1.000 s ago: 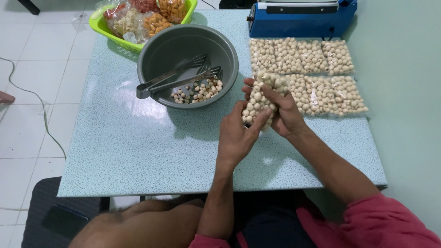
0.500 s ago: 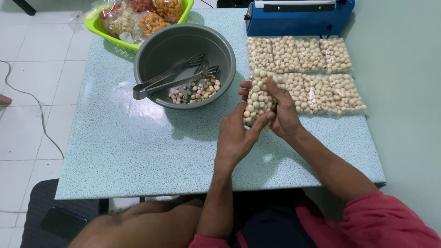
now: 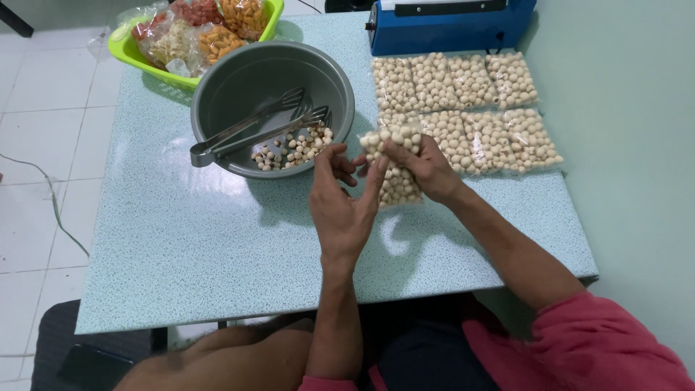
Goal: Packaging small round snacks into plastic bags using a spoon and a small measuring cup at a table.
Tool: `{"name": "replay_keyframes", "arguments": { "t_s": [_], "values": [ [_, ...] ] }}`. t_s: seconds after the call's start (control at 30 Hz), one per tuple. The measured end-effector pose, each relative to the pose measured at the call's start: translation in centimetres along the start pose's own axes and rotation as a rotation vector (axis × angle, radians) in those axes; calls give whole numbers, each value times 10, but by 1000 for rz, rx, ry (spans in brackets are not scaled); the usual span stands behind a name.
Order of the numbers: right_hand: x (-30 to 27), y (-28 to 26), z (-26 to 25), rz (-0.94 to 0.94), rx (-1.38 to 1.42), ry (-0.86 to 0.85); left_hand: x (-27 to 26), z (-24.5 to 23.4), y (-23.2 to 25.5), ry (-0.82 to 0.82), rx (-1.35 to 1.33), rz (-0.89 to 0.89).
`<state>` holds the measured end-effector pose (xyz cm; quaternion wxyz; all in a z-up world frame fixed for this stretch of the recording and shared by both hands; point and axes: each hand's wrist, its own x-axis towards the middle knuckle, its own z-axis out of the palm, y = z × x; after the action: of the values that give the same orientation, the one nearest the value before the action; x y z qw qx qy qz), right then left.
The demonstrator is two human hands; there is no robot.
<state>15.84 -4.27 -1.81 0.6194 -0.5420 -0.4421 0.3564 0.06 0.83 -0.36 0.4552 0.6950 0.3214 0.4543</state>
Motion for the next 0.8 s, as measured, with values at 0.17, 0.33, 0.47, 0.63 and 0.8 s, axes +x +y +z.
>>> {"name": "replay_keyframes", "arguments": {
  "t_s": [0.17, 0.33, 0.47, 0.63, 0.8],
  "values": [
    [-4, -7, -16, -77, -58, -118, -2, -2, 3, -11, -130, 124],
    [-7, -24, -7, -104, -50, -256, -2, 0, -2, -50, -194, 110],
    [0, -10, -14, -161, -9, -271, 0, 5, -14, -86, -185, 61],
    [-3, -15, -16, -169, -45, -219, 1, 3, -8, -108, -188, 70],
    [-22, -39, -20, -45, -68, -214, 2, 0, 0, -49, -88, 92]
  ]
}}
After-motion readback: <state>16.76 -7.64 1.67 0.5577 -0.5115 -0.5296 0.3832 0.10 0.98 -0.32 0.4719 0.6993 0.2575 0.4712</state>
